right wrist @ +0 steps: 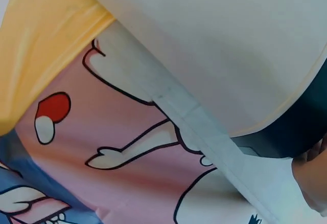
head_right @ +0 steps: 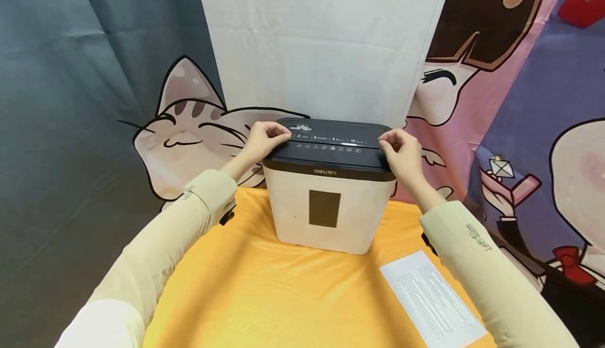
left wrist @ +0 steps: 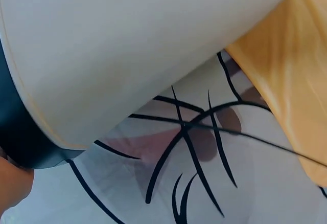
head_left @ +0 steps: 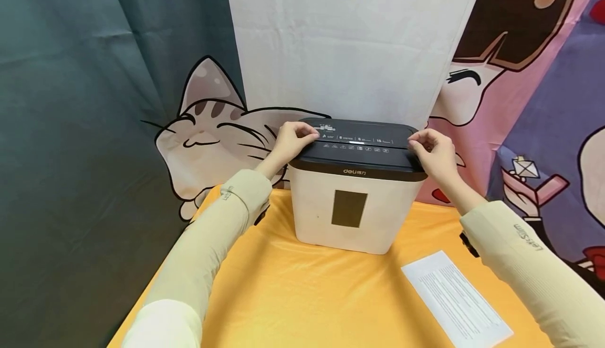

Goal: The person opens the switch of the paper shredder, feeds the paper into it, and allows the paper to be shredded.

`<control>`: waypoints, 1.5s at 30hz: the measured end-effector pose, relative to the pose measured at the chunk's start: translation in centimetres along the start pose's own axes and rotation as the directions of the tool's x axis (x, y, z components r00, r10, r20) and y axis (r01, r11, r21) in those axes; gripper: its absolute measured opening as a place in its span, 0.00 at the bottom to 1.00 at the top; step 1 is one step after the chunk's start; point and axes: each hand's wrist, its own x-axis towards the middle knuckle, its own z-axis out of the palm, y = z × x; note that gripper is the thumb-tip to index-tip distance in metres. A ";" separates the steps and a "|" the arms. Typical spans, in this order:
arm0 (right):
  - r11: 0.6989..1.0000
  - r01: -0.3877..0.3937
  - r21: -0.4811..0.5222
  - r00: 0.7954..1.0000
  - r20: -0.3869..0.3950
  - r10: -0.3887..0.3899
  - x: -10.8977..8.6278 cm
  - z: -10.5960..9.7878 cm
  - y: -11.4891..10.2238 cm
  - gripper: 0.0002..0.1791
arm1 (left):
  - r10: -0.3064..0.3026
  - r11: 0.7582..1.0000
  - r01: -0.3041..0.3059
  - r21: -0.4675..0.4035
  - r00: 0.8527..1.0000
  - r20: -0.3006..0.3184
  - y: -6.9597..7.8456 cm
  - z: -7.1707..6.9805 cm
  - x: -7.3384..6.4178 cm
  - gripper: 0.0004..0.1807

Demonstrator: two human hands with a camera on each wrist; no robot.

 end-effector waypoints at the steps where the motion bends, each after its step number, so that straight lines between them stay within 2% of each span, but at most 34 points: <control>1: 1.000 -0.008 0.027 1.000 -0.011 0.008 -0.2 -0.1 0.1 0.09 | 0.000 1.000 0.000 -0.015 1.000 -0.011 -0.1 -0.1 -0.2 0.07; 5: 0.990 -0.018 0.137 0.999 -0.042 0.024 -1.0 -0.7 -0.3 0.08 | 0.001 0.996 -0.005 -0.083 0.999 -0.051 -0.4 -0.3 -0.9 0.07; 10: 0.959 0.002 0.283 0.997 -0.075 0.020 -2.1 -1.4 -1.6 0.02 | 0.020 0.990 -0.029 -0.137 0.998 -0.066 -0.5 -0.3 -1.7 0.07; 16: 0.900 -0.005 0.436 0.990 -0.126 0.066 -3.1 -1.7 -1.6 0.10 | 0.065 0.990 -0.073 -0.121 0.996 -0.068 -0.3 0.2 -2.8 0.06; 20: 0.878 0.023 0.478 0.985 -0.162 0.062 -3.5 -1.5 -1.2 0.08 | 0.125 0.990 -0.130 -0.063 0.990 -0.069 -0.1 0.4 -3.6 0.05; 24: 0.873 0.077 0.481 0.976 -0.214 0.032 -3.9 -1.3 -1.2 0.05 | 0.203 0.979 -0.203 -0.013 0.978 -0.049 0.2 0.7 -4.4 0.04; 26: 0.878 0.107 0.466 0.971 -0.241 0.009 -4.2 -1.4 -1.2 0.03 | 0.226 0.974 -0.227 -0.016 0.973 -0.036 0.5 0.9 -4.9 0.04; 30: 0.908 0.132 0.397 0.958 -0.286 -0.014 -5.0 -1.8 -1.0 0.03 | 0.260 0.964 -0.260 -0.048 0.965 -0.009 1.0 1.6 -5.8 0.05; 33: 0.920 0.115 0.375 0.952 -0.307 0.006 -5.8 -2.2 -0.4 0.03 | 0.272 0.960 -0.270 -0.075 0.962 0.008 1.4 2.5 -6.6 0.04; 35: 0.913 0.106 0.395 0.946 -0.323 0.030 -6.3 -2.4 0.2 0.05 | 0.272 0.959 -0.269 -0.090 0.962 0.016 1.5 3.1 -7.1 0.04; 38: 0.877 0.112 0.467 0.934 -0.352 0.068 -7.2 -2.5 1.9 0.06 | 0.262 0.960 -0.258 -0.105 0.965 0.025 1.5 4.3 -7.9 0.04; 42: 0.783 0.173 0.597 0.918 -0.385 0.091 -8.6 -2.6 4.3 0.05 | 0.247 0.959 -0.240 -0.153 0.969 0.028 1.2 5.9 -9.0 0.04; 45: 0.746 0.200 0.635 0.902 -0.417 0.113 -9.7 -2.9 5.4 0.05 | 0.228 0.957 -0.218 -0.190 0.973 0.036 1.0 7.1 -9.8 0.04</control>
